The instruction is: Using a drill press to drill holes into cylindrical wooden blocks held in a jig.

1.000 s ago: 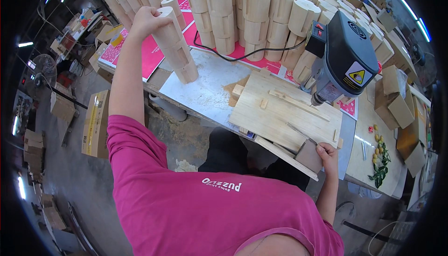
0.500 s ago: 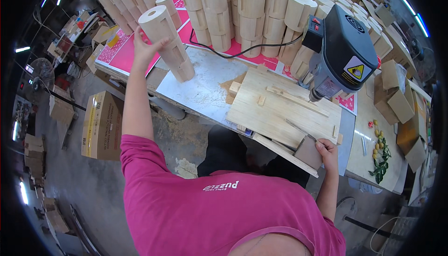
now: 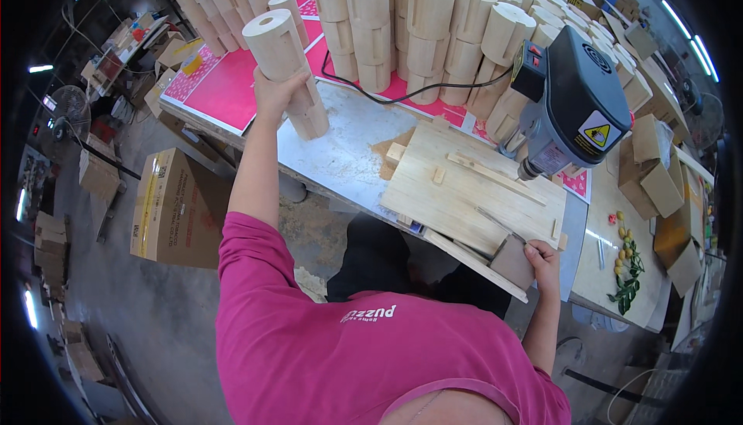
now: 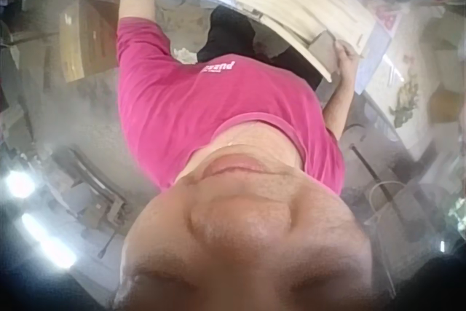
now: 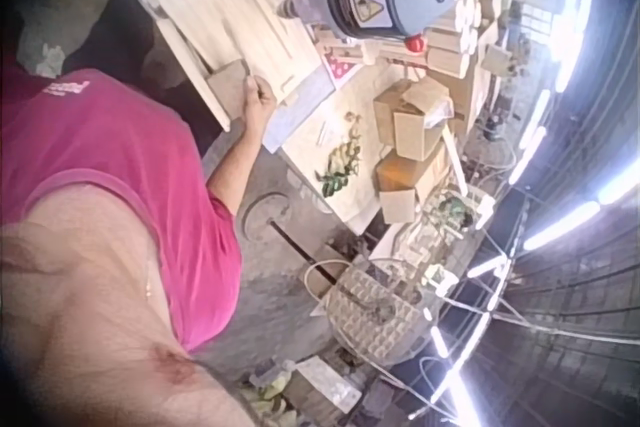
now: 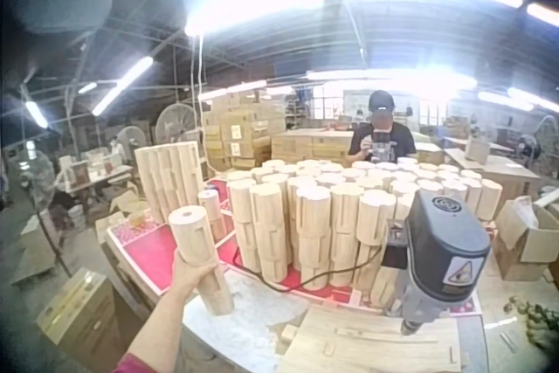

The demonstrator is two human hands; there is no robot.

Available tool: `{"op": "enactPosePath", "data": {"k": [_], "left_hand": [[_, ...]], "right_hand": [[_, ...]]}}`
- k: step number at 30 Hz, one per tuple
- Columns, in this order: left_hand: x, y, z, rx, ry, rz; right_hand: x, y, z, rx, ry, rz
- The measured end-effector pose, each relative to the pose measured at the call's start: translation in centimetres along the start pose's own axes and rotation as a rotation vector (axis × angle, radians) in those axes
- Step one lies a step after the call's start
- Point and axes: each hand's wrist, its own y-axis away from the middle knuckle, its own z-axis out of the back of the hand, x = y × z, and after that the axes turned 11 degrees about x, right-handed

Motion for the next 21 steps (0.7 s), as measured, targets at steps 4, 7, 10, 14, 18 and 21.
{"op": "enactPosePath", "data": {"k": [4,7,10,14,18,21], "left_hand": [[0.0,0.3,-0.4,-0.015,0.014,0.006],[0.9,0.2,0.0,-0.026,0.016,-0.015],[0.8,0.1,0.1,-0.001,0.016,0.015],[2.0,-0.5,0.6,0.019,0.01,0.031],[0.2,-2.2,0.8,-0.039,-0.062,0.007],[-0.2,-6.9,2.1,-0.068,-0.09,0.061]], "right_hand": [[0.0,0.1,0.0,-0.008,-0.015,-0.006],[0.2,0.1,-0.1,-0.01,-0.008,-0.001],[0.7,0.1,-0.1,-0.012,-0.008,-0.093],[1.1,0.0,-0.2,-0.014,0.002,-0.087],[1.5,-0.3,-0.1,-0.015,-0.028,-0.141],[2.3,-0.3,0.1,-0.007,-0.003,-0.238]]}}
